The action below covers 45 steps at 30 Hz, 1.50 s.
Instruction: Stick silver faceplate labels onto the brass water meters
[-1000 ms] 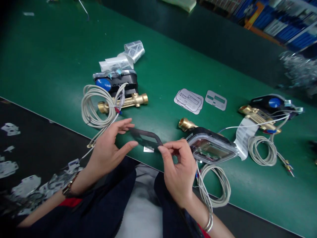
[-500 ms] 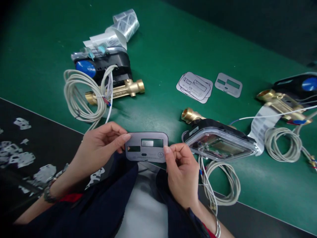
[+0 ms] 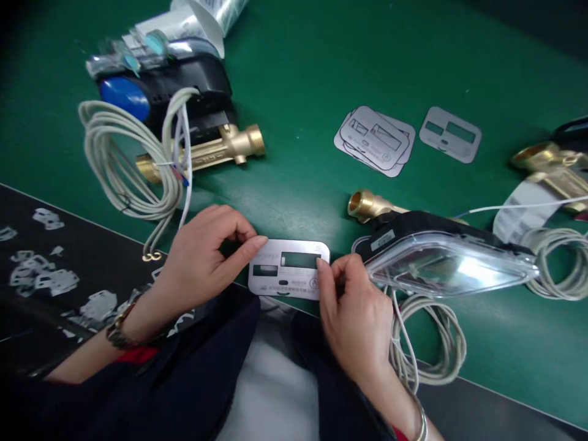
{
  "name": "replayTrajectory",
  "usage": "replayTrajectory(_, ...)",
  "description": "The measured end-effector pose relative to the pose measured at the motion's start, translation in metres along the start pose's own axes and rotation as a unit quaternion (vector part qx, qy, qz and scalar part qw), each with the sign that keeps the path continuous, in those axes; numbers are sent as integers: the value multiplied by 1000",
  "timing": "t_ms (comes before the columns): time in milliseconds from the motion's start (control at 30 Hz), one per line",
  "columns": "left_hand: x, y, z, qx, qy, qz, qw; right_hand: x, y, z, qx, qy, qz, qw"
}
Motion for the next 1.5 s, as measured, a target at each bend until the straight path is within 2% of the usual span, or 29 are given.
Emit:
replayTrajectory(67, 3, 0, 5, 49, 4, 21, 999, 0, 1, 2, -65, -6, 20, 998)
replayTrajectory(200, 6, -1, 9, 91, 28, 4, 995, 2, 0, 5, -112, -12, 23, 993)
replayTrajectory(467, 11, -1, 12, 130, 11, -32, 991, 6, 0, 3, -135, -39, 3, 990)
replayTrajectory(933, 9, -1, 14, 157, 23, -25, 987, 8, -4, 2, -159, -41, 7, 986)
replayTrajectory(1267, 8, -1, 15, 156, 31, -16, 987, 8, -3, 3, -173, -20, 2, 985)
replayTrajectory(1500, 8, -1, 14, 164, 37, -16, 986, 8, -6, 2, -167, -36, 13, 985)
Point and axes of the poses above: each hand's wrist, its own x-axis towards the middle knuckle, its own z-axis out of the palm, y = z × x, the point moved 6 cm from there along x, towards the middle knuckle, and after that the axes turned 5 degrees about -z, right-handed, at the moved point
